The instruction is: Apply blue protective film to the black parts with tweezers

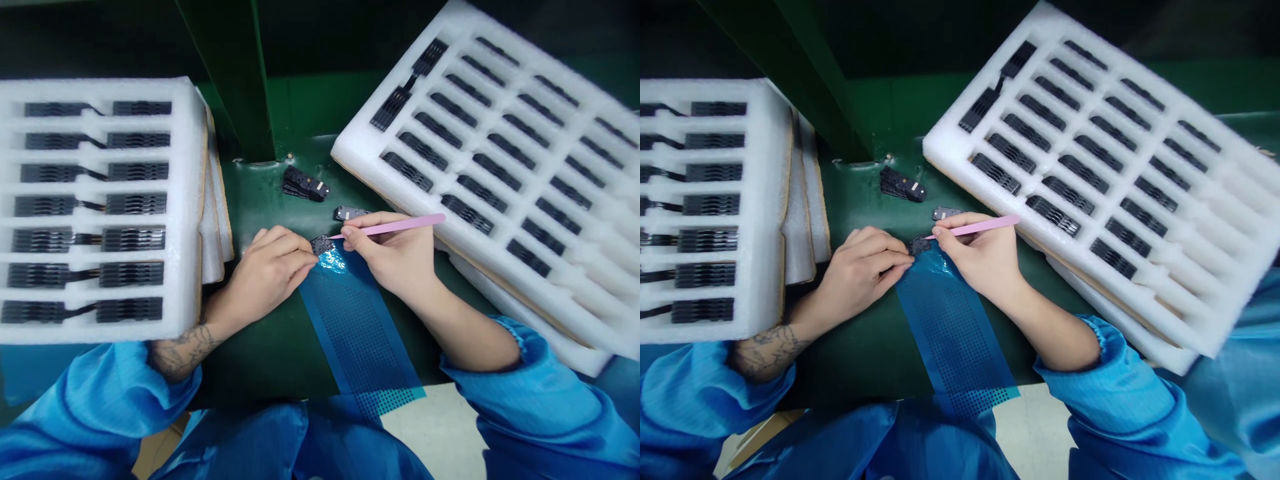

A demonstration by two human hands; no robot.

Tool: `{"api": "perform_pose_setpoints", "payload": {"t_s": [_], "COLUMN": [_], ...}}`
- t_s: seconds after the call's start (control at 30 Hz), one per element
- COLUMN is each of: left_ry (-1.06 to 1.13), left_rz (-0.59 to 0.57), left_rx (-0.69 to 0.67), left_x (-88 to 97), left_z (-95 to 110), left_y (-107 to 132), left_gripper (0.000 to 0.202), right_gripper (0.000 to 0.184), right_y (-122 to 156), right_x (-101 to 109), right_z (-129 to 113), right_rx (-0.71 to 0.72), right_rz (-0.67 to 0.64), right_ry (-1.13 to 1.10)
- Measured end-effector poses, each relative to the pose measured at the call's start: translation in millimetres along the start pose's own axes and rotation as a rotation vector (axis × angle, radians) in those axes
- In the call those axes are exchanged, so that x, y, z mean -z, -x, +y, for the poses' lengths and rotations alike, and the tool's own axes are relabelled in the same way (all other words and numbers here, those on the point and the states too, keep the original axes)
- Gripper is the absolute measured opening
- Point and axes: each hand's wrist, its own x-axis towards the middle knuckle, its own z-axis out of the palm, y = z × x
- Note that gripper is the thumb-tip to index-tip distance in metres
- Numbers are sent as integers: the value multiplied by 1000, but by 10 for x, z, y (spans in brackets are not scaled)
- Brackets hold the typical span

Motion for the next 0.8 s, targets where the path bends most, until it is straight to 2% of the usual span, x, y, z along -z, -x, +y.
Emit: {"api": "perform_pose_setpoints", "payload": {"t_s": [0.67, 0.73, 0.8], "left_ry": [13, 11, 4], "left_rz": [22, 11, 16], "left_rx": [-15, -12, -9], "left_x": [-16, -17, -9], "left_z": [-14, -19, -13], "left_y": [1, 0, 6], "left_gripper": [9, 9, 9], "right_gripper": [8, 6, 3], "right_y": [3, 12, 27], "right_x": [-6, 25, 73], "right_z": [-19, 3, 27], "right_rx": [-51, -24, 77], "right_rz": [-4, -2, -1], "right_ry": [-2, -27, -69]}}
